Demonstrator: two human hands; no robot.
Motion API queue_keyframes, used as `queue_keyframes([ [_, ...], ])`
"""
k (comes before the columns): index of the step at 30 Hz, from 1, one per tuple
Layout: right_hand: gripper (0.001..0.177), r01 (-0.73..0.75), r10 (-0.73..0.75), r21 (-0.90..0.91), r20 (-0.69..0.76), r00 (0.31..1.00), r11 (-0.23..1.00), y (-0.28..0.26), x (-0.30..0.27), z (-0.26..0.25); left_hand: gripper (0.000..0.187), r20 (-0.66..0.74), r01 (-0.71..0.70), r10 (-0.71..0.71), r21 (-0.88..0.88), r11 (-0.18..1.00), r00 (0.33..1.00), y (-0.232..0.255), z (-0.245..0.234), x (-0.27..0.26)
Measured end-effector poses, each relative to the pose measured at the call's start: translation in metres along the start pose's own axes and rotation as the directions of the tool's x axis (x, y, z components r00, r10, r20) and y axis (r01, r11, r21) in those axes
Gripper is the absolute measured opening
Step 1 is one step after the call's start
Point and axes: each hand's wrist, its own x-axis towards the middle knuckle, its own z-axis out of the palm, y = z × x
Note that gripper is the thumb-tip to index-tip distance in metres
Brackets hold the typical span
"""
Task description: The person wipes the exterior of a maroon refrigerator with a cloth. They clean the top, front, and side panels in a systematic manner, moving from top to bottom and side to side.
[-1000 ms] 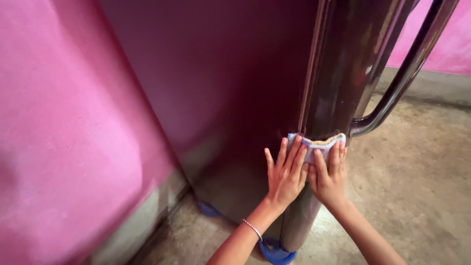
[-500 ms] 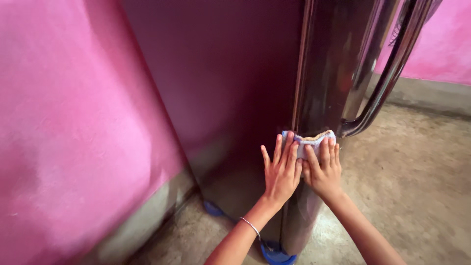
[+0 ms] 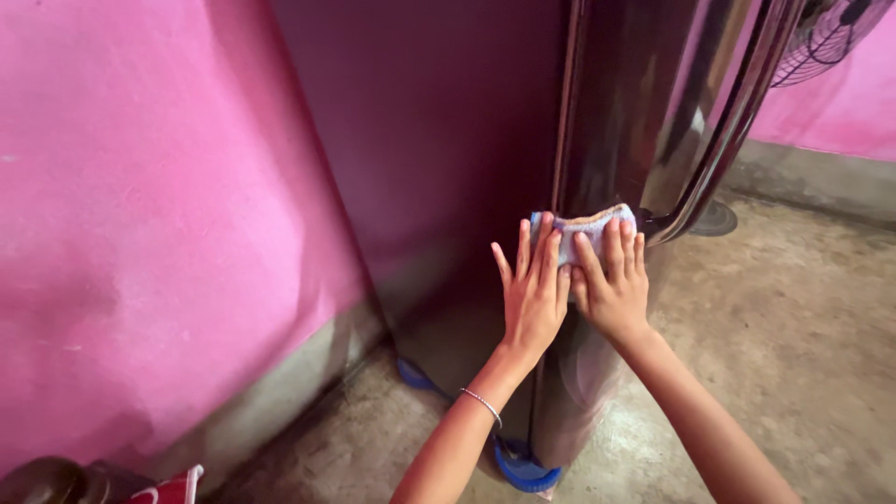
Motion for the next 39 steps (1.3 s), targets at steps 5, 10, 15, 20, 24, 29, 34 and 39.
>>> queue_keyframes([
  [5,0.05,0.007,-0.007,-0.003,0.006,1.0,1.0,0.0,-0.023,0.01,0.052,0.002,0.026,-0.026,-0.015,1.0,1.0,-0.001,0.01,-0.018],
  [10,0.05,0.006,-0.006,-0.007,0.022,1.0,1.0,0.001,-0.05,0.021,0.055,0.024,0.02,-0.02,0.006,1.0,1.0,-0.008,0.016,-0.035],
  [15,0.051,-0.011,0.012,-0.025,0.022,1.0,1.0,0.0,-0.059,0.025,0.059,0.024,0.008,-0.007,-0.019,1.0,1.0,-0.015,0.022,-0.036],
  [20,0.051,-0.048,0.048,-0.021,0.006,0.999,0.999,-0.007,-0.023,0.011,0.062,0.015,-0.012,0.012,-0.027,1.0,1.0,-0.014,0.012,-0.01],
  [24,0.05,-0.055,0.056,0.009,-0.042,0.998,0.998,-0.005,0.018,0.002,0.062,-0.036,-0.051,0.049,-0.053,0.997,0.998,-0.012,0.0,0.024],
  [29,0.05,-0.077,0.078,0.013,-0.031,0.996,0.997,-0.008,0.033,-0.004,0.062,-0.058,-0.085,0.079,-0.098,0.992,0.995,-0.013,-0.012,0.032],
  [34,0.049,-0.062,0.062,-0.038,-0.016,0.998,0.997,-0.01,0.006,0.008,0.061,0.001,-0.086,0.086,-0.06,0.994,0.996,-0.026,-0.004,0.001],
  [39,0.049,-0.065,0.067,-0.051,0.023,0.998,0.997,-0.013,-0.036,0.023,0.057,0.048,-0.06,0.064,-0.072,0.996,0.997,-0.038,0.012,-0.031],
])
